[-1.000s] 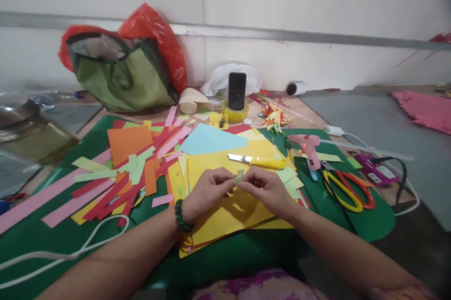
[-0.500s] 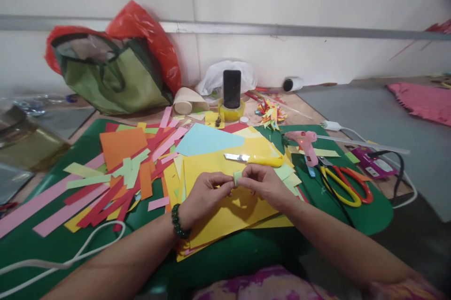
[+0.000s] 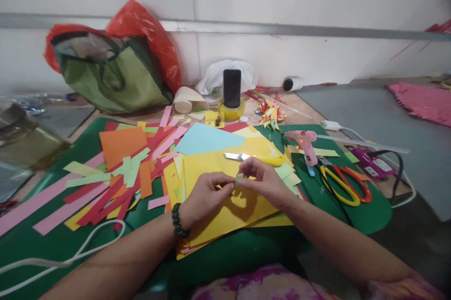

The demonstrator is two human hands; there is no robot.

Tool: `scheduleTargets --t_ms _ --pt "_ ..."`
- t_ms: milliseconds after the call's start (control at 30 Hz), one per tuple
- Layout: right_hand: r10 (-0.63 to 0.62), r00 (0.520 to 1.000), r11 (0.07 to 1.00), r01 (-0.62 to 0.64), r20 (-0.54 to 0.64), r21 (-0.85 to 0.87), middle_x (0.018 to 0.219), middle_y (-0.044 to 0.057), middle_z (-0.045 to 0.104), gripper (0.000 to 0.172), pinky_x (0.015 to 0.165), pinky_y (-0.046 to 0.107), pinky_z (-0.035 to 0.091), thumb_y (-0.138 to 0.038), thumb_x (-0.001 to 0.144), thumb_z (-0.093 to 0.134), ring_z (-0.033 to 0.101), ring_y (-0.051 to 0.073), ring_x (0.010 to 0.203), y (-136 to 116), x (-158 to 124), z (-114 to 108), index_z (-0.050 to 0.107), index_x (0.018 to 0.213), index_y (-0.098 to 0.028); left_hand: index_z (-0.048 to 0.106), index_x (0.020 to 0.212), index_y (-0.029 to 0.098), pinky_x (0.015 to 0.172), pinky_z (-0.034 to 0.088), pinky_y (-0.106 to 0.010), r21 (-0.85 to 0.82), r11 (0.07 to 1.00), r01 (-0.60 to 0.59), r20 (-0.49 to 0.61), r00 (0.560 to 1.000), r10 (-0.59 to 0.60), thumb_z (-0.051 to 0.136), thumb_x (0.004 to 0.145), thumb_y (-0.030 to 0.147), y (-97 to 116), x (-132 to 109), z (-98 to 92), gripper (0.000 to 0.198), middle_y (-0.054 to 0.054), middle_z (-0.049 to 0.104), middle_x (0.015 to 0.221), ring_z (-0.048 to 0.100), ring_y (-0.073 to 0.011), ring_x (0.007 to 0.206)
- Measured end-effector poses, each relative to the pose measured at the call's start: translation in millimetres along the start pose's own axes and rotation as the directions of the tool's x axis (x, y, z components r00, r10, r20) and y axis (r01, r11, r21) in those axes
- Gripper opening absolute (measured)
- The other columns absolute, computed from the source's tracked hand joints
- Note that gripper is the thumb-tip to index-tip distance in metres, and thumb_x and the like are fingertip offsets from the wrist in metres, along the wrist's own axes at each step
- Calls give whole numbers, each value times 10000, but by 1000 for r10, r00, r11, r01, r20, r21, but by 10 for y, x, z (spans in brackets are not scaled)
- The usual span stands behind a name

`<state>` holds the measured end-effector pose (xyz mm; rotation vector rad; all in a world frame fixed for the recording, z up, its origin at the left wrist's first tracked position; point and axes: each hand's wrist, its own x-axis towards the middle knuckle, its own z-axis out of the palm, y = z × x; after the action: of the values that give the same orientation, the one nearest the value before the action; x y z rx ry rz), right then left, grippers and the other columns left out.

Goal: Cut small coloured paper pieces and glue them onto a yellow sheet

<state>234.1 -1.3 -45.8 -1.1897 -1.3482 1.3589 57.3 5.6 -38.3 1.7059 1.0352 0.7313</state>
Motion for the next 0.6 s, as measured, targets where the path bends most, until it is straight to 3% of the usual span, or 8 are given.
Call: scheduleTargets --t_ms 133,600 --pt "31 999 998 -32 13 53 797 9 618 395 716 303 469 -411 628 778 586 151 755 0 -5 -13 535 853 -196 723 721 145 609 444 -227 19 1000 -11 1 1000 11 536 755 292 -18 -4 6 240 -49 714 691 594 -142 630" --pt "63 998 993 -61 -15 101 683 -28 585 391 624 258 434 -344 600 784 551 118 646 -7 -8 -7 527 859 -201 693 729 145 595 436 -224 61 996 -68 6 998 68 519 780 251 -22 -24 33 210 -49 703 699 593 -134 635"
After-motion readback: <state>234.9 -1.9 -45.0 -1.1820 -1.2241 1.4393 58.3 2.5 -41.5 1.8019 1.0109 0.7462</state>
